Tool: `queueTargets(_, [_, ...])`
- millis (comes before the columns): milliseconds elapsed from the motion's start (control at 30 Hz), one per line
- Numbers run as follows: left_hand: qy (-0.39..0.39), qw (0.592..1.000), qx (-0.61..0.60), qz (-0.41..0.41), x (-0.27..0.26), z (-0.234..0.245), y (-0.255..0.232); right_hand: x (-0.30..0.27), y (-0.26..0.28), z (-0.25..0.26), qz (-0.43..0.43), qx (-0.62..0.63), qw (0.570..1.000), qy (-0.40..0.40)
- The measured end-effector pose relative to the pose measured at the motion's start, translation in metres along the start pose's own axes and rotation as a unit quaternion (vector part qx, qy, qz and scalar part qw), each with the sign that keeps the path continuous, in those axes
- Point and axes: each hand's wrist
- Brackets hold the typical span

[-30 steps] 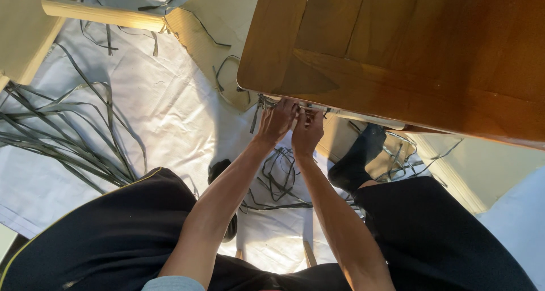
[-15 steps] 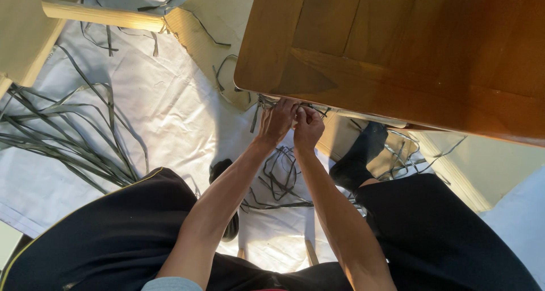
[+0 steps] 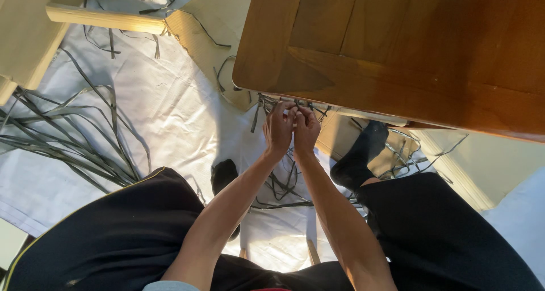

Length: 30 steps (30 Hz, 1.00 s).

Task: Wrapping furniture legs and frame with protective padding and securing them with dark straps for transport.

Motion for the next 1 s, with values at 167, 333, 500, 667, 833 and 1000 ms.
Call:
queueTargets(167, [-0.006, 1.000, -0.002, 0.020, 0.000, 0.004, 0.000, -0.004, 0.011, -0.003, -0.010, 0.007, 1.000, 0.020])
queueTargets(333, [0.004, 1.000, -0.001, 0.023, 0.003, 0.003, 0.003, -0.002, 0.006, -0.003, -0.013, 0.006, 1.000, 0.027])
queueTargets(500, [-0.027, 0.999, 0.023, 0.037, 0.008, -0.011, 0.015, 0.000, 0.001, -0.001, 0.006, 0.000, 1.000, 0.017])
queueTargets(667, [-0.034, 0.998, -0.001, 0.051, 0.006, -0.012, 0.013, 0.001, 0.003, 0.001, 0.013, -0.024, 1.000, 0.012])
queueTargets(833, [-0.032, 0.998, -0.022, 0.059, 0.006, -0.011, 0.007, 0.001, 0.007, 0.003, 0.001, -0.043, 0.999, 0.013])
queueTargets(1000, [-0.034, 0.998, -0.002, 0.057, 0.013, -0.023, 0.028, 0.005, -0.002, 0.005, 0.020, -0.052, 0.998, 0.000])
Point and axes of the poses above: each hand's wrist, its own x-axis towards the middle knuckle, its own z-axis out of the back of the hand, y = z × x, and after that the axes turned 12 degrees about y, right-handed
